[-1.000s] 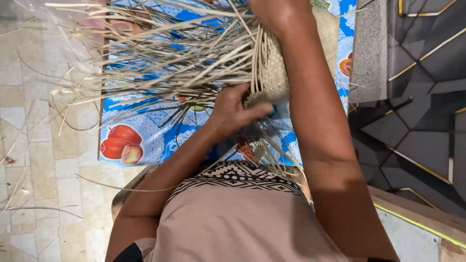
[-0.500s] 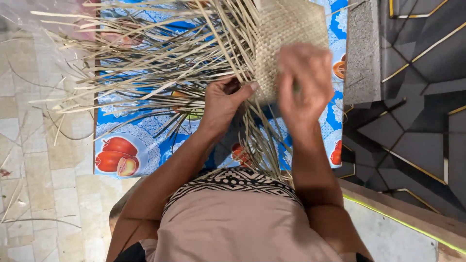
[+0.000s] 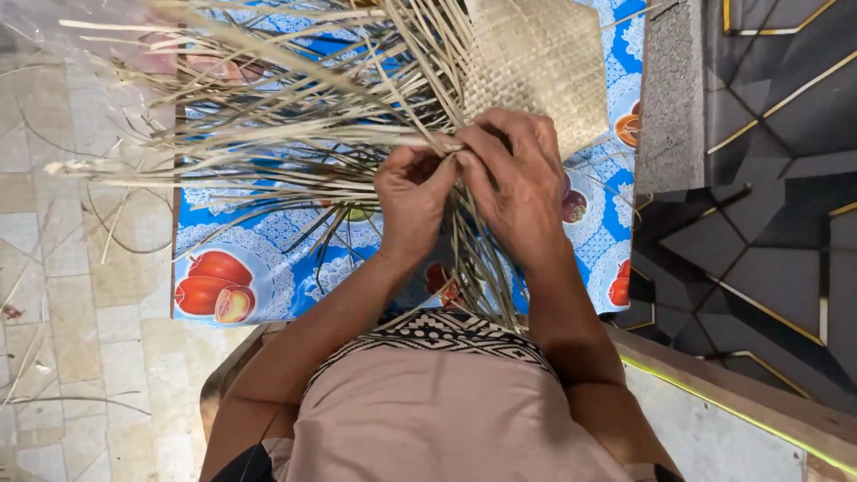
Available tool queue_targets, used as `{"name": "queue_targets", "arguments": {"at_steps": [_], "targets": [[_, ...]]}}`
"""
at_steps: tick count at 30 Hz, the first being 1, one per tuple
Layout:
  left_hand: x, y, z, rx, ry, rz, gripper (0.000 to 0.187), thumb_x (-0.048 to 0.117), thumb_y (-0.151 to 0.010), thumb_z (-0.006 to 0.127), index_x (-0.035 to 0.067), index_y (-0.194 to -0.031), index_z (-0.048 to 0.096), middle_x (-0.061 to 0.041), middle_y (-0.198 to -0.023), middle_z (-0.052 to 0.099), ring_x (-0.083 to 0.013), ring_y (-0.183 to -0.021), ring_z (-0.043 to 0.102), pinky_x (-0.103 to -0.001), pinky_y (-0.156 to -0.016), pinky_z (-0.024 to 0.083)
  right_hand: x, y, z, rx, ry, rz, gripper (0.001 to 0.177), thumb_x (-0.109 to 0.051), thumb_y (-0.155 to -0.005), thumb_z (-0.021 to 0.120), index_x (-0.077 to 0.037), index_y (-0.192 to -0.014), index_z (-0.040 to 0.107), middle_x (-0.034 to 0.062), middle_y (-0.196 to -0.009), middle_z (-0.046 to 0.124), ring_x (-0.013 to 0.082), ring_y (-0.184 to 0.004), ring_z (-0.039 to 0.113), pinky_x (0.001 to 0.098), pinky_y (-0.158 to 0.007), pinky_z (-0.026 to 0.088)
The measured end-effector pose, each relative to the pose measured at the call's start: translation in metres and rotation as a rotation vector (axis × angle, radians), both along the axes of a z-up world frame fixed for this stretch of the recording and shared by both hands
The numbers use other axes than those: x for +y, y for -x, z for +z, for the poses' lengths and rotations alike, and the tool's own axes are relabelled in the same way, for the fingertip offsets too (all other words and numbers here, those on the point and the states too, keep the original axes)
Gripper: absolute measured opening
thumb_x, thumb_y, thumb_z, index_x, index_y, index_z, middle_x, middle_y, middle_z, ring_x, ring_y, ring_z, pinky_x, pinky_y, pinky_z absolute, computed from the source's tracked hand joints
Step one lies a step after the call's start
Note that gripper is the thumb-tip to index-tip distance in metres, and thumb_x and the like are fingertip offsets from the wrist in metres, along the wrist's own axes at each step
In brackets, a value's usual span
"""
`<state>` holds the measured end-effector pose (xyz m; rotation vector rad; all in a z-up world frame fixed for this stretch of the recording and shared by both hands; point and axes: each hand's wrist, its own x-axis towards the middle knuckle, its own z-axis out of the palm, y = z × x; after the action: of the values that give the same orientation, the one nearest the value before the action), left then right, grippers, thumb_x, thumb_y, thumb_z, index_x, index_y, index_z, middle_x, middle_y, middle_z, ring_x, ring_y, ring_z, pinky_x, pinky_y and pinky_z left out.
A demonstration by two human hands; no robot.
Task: Weaving dried leaf strands to create a traditional hat
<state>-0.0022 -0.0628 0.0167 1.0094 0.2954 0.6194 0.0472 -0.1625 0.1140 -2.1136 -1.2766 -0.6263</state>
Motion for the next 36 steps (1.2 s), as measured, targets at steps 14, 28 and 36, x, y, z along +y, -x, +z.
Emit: {"name": "queue_targets", "arguments": {"at_steps": [14, 28, 36], "targets": [[0.006, 0.008, 0.004, -0.087, -0.057, -0.031, 0.046, -0.004, -0.095, 0.071, 0.000, -0.138, 0.055, -0.009, -0.107, 0.068, -0.0142, -0.089, 0.072, -0.026, -0.082, 0.062, 0.064, 0.089, -0.003, 0.116, -0.245, 0.305, 0.008, -0.009, -0.092, 0.076, -0.014, -0.097, 0.080, 0.0115, -0.113, 0.070, 0.0313, -0.102, 0.059, 0.0442, -0.095, 0.047], [0.058, 0.077, 0.042, 0.150, -0.440, -0.077, 0.039, 0.010, -0.099, 0.072, 0.013, -0.134, 0.057, -0.010, -0.123, 0.062, -0.0281, -0.101, 0.075, -0.038, -0.093, 0.063, -0.006, 0.012, 0.010, 0.219, -0.077, -0.032, 0.011, -0.009, -0.096, 0.071, -0.009, -0.100, 0.081, 0.0083, -0.099, 0.074, 0.0202, -0.088, 0.061, 0.0359, -0.081, 0.049], [0.065, 0.099, 0.088, 0.019, -0.466, -0.245, 0.014, 0.005, -0.090, 0.076, 0.004, -0.104, 0.078, -0.010, -0.079, 0.076, -0.0186, -0.073, 0.073, -0.032, -0.073, 0.061, -0.050, 0.004, -0.007, -0.163, 0.177, -0.153, 0.028, -0.025, -0.104, 0.075, -0.012, -0.129, 0.071, 0.0126, -0.137, 0.054, 0.0313, -0.125, 0.041, 0.0461, -0.101, 0.038]]}}
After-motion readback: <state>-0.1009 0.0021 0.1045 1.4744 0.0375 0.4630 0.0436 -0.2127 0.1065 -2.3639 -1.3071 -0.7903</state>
